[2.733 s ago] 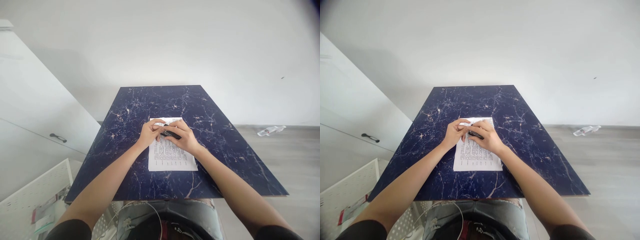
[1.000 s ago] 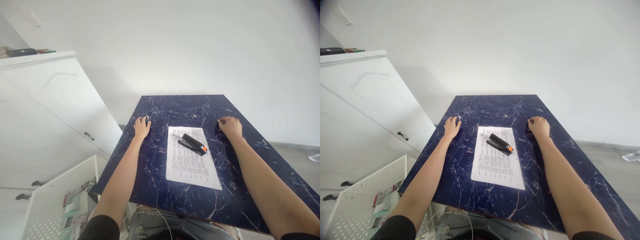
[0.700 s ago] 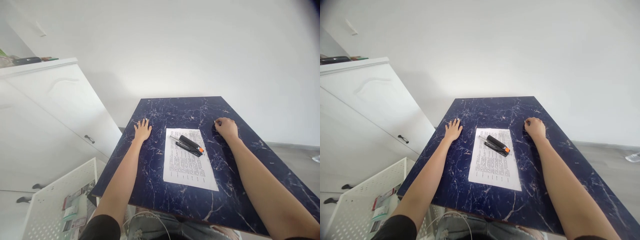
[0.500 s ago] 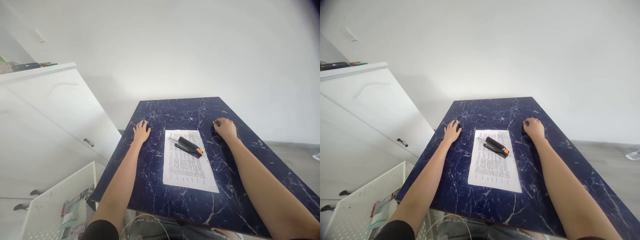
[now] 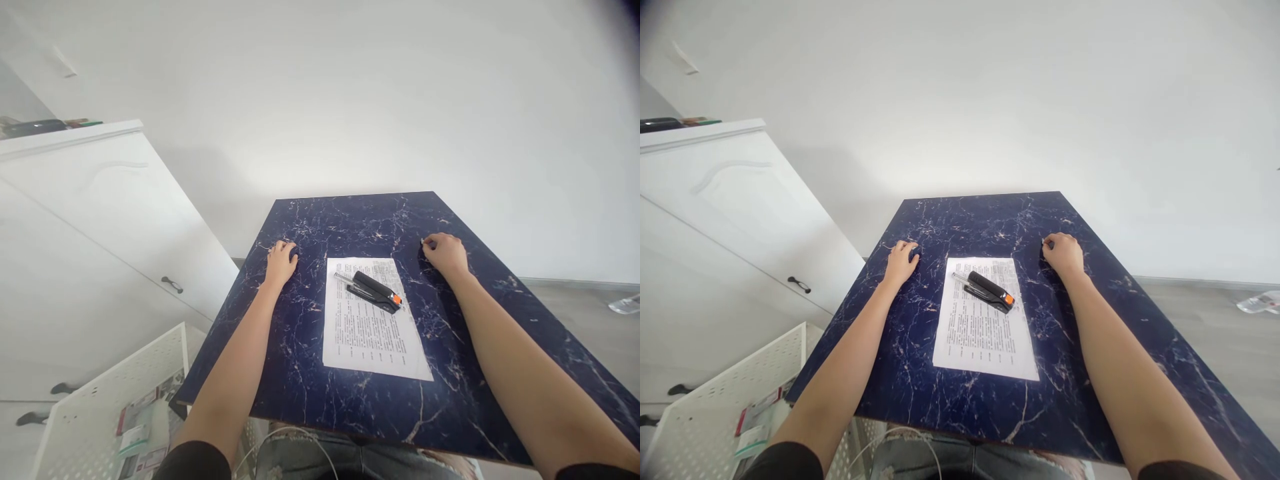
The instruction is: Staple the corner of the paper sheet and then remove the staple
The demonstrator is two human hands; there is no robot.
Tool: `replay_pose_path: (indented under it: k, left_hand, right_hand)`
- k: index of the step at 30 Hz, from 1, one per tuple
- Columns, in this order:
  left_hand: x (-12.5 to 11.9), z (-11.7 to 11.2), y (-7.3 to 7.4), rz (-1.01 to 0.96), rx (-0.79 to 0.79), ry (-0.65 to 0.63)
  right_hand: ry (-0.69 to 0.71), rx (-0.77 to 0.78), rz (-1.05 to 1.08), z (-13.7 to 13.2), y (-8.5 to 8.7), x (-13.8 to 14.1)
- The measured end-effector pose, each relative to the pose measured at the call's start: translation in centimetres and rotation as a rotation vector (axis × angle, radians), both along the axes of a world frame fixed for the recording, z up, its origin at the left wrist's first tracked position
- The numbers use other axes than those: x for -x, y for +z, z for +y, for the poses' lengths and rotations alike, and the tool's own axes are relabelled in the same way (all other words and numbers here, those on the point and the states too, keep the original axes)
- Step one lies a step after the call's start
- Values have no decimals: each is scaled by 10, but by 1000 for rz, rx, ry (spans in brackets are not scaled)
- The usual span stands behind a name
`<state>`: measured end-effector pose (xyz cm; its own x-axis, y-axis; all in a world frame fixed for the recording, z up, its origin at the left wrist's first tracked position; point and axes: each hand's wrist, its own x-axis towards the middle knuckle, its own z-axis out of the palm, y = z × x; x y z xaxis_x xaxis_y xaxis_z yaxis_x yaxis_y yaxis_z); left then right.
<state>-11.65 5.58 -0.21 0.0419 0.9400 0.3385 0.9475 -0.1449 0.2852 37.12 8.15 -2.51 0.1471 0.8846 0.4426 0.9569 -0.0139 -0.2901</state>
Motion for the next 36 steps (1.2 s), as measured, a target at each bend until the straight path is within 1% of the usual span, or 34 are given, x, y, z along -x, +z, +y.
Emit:
replay_pose_path:
  k: [3, 6, 8, 11, 13, 15, 19, 23, 25, 26, 27, 29, 30, 32, 33, 34, 35, 36]
  left_hand:
    - [1, 3, -1, -7, 3, -20]
    - [2, 4, -2, 2, 28, -67]
    - [3, 4, -2, -16, 3, -79]
    - [4, 6, -3, -43, -29, -124]
    - [4, 9, -5, -49, -28, -166]
    - [5, 12, -9, -66, -31, -180]
    - [7, 16, -14, -178, -68, -170]
    - [7, 14, -15, -316, -88, -212]
    - [5, 13, -15, -451, -90, -218]
    - [3, 12, -15, -556, -92, -207]
    - [2, 12, -15, -694, -93, -184]
    - [0, 12, -14, -1045, -71, -125]
    - [-1, 12, -14, -1228, -43, -101]
    - [-3, 11, -12, -1527, 46, -80]
    - [-5, 10, -10, -1617, 91, -81]
    - [-8, 8, -8, -1661, 123, -88]
    - [-12, 4, -6, -1662, 140, -100]
    - [-16, 0, -3, -1624, 142, -123]
  right_hand:
    - [-2, -5, 11, 0, 1, 1]
    - [2, -1, 23, -1, 1, 1]
    - [5, -3, 31, 0, 0, 0]
    - [48, -9, 13, 2, -2, -1]
    - [87, -7, -16, 3, -3, -1]
    - [106, -4, -36, 3, -3, 0]
    - [111, -47, -15, 2, -4, 1]
    - [110, -95, 11, -2, -3, 2]
    - [106, -117, 32, -5, 4, 8]
    - [106, -137, 54, -7, 10, 14]
    - [112, -157, 87, -10, 19, 23]
    - [155, -180, 188, -20, 39, 46]
    - [206, -156, 253, -28, 50, 60]
    - [356, -26, 365, -50, 69, 89]
    - [435, 30, 380, -62, 76, 102]
    - [509, 78, 373, -76, 79, 115]
    - [557, 116, 353, -88, 80, 125]
    - [578, 151, 337, -100, 79, 133]
